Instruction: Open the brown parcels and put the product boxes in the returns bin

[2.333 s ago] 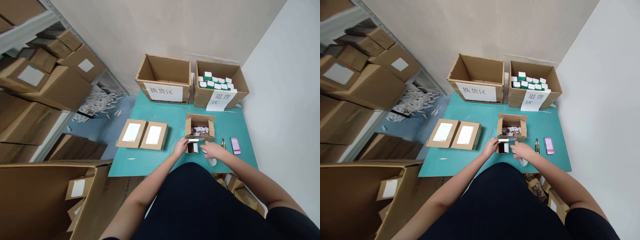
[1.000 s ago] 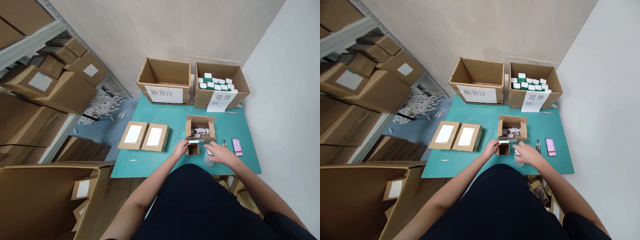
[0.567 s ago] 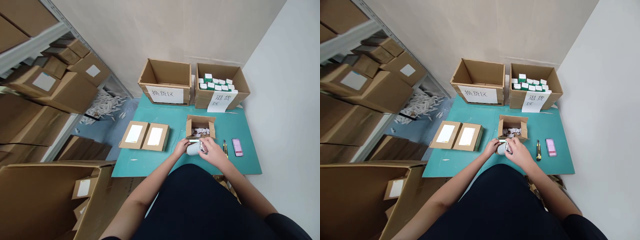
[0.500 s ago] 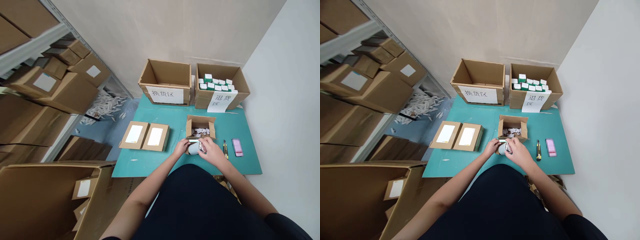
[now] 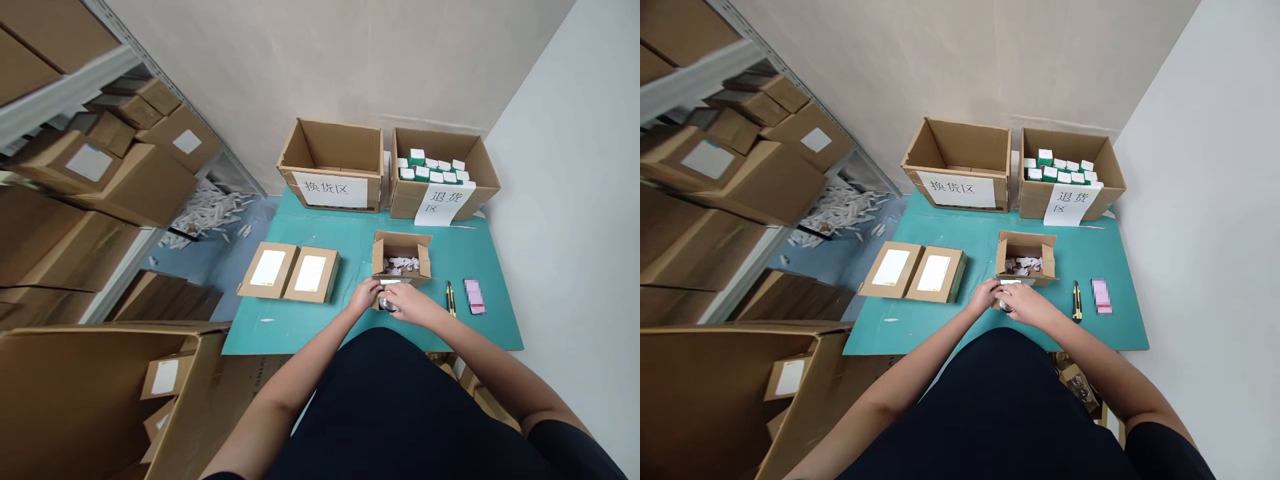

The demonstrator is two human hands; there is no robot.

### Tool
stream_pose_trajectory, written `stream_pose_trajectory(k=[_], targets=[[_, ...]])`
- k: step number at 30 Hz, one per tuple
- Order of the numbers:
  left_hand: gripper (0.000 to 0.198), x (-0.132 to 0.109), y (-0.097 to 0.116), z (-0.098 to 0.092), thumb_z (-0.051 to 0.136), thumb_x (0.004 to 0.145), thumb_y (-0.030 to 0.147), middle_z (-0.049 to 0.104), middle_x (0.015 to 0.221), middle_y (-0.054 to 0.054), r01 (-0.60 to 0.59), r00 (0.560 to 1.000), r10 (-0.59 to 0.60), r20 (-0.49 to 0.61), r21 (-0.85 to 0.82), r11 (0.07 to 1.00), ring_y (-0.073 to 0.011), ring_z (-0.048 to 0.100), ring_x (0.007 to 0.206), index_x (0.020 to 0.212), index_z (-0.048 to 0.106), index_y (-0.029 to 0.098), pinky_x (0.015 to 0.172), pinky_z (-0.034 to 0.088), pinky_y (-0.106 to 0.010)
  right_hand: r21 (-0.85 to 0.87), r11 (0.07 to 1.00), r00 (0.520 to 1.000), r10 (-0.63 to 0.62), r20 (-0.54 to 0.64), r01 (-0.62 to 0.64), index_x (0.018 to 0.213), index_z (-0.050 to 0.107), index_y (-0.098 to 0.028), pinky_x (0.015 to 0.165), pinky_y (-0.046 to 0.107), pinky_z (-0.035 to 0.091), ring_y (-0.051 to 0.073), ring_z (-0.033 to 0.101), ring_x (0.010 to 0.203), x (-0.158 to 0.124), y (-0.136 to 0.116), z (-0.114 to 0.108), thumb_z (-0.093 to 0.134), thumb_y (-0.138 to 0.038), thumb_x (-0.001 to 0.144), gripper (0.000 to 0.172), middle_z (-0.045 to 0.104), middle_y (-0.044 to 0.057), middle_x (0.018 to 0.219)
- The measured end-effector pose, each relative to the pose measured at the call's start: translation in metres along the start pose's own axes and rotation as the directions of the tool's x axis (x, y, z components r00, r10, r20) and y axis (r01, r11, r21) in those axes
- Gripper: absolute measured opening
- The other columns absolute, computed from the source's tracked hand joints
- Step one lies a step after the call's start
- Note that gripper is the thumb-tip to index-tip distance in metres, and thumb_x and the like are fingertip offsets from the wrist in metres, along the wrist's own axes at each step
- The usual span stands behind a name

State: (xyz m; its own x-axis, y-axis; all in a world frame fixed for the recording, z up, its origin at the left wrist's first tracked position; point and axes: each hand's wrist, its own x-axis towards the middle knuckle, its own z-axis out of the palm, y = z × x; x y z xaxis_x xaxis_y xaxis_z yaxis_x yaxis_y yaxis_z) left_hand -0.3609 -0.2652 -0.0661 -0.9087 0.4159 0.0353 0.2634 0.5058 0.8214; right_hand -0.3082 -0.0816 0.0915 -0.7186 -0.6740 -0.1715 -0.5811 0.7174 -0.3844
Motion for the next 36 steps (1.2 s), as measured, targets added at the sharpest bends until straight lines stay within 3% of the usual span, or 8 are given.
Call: stream_pose_trajectory(k=[7, 13, 21, 30, 36], targets=[[0.017, 0.0, -0.006, -0.002, 0.057, 0.09, 0.011, 0.065, 0.082, -0.001, 0.026, 0.999, -0.027, -0.022, -0.052, 0.998, -0.0143, 0.062, 0.079, 0.081, 0.071, 0.017, 0.076, 0.048, -0.025, 0.045, 0.99, 0.989, -0.134, 0.064, 0.131, 0.129, 0.06, -0.018, 0.108, 0.046, 0.043, 0.029, 0.048, 0.132, 0.021, 0.007, 0.003, 0.068, -0.008, 0.081, 0.05, 0.057, 0.015, 0.134], [0.018, 0.001, -0.005, 0.003, 0.058, 0.089, 0.01, 0.066, 0.081, -0.001, 0.059, 0.998, -0.061, -0.03, -0.06, 0.996, -0.0145, 0.063, 0.079, 0.08, 0.072, 0.018, 0.075, 0.048, -0.024, 0.119, 0.987, 0.984, -0.125, 0.127, 0.11, 0.129, 0.062, -0.016, 0.11, 0.043, 0.042, 0.028, 0.05, 0.13, 0.023, 0.027, 0.015, 0.069, -0.007, 0.08, 0.05, 0.059, 0.016, 0.136], [0.019, 0.003, -0.007, 0.005, 0.058, 0.088, 0.011, 0.067, 0.08, -0.001, 0.094, 0.995, -0.098, -0.032, -0.108, 0.99, -0.0148, 0.063, 0.08, 0.077, 0.071, 0.018, 0.076, 0.049, -0.025, 0.091, 0.982, 0.985, -0.169, 0.015, 0.167, 0.129, 0.062, -0.016, 0.106, 0.045, 0.045, 0.029, 0.053, 0.123, 0.025, 0.041, 0.051, 0.061, -0.001, 0.078, 0.053, 0.062, 0.016, 0.125], [0.018, 0.004, -0.011, 0.004, 0.058, 0.089, 0.012, 0.067, 0.081, -0.001, 0.088, 0.995, -0.093, -0.028, -0.132, 0.987, -0.0149, 0.063, 0.081, 0.08, 0.072, 0.019, 0.077, 0.048, -0.025, 0.09, 0.981, 0.985, -0.173, -0.018, 0.174, 0.123, 0.064, -0.018, 0.098, 0.045, 0.05, 0.029, 0.057, 0.115, 0.029, 0.043, 0.062, 0.062, -0.003, 0.076, 0.049, 0.062, 0.014, 0.119], [0.018, 0.001, -0.008, 0.004, 0.058, 0.09, 0.014, 0.066, 0.083, -0.001, 0.089, 0.996, -0.091, -0.007, -0.129, 0.988, -0.0143, 0.062, 0.081, 0.081, 0.073, 0.019, 0.077, 0.048, -0.024, 0.159, 0.975, 0.988, -0.146, -0.05, 0.152, 0.127, 0.063, -0.016, 0.103, 0.046, 0.049, 0.03, 0.055, 0.122, 0.025, 0.043, 0.066, 0.064, -0.004, 0.077, 0.052, 0.061, 0.015, 0.124]])
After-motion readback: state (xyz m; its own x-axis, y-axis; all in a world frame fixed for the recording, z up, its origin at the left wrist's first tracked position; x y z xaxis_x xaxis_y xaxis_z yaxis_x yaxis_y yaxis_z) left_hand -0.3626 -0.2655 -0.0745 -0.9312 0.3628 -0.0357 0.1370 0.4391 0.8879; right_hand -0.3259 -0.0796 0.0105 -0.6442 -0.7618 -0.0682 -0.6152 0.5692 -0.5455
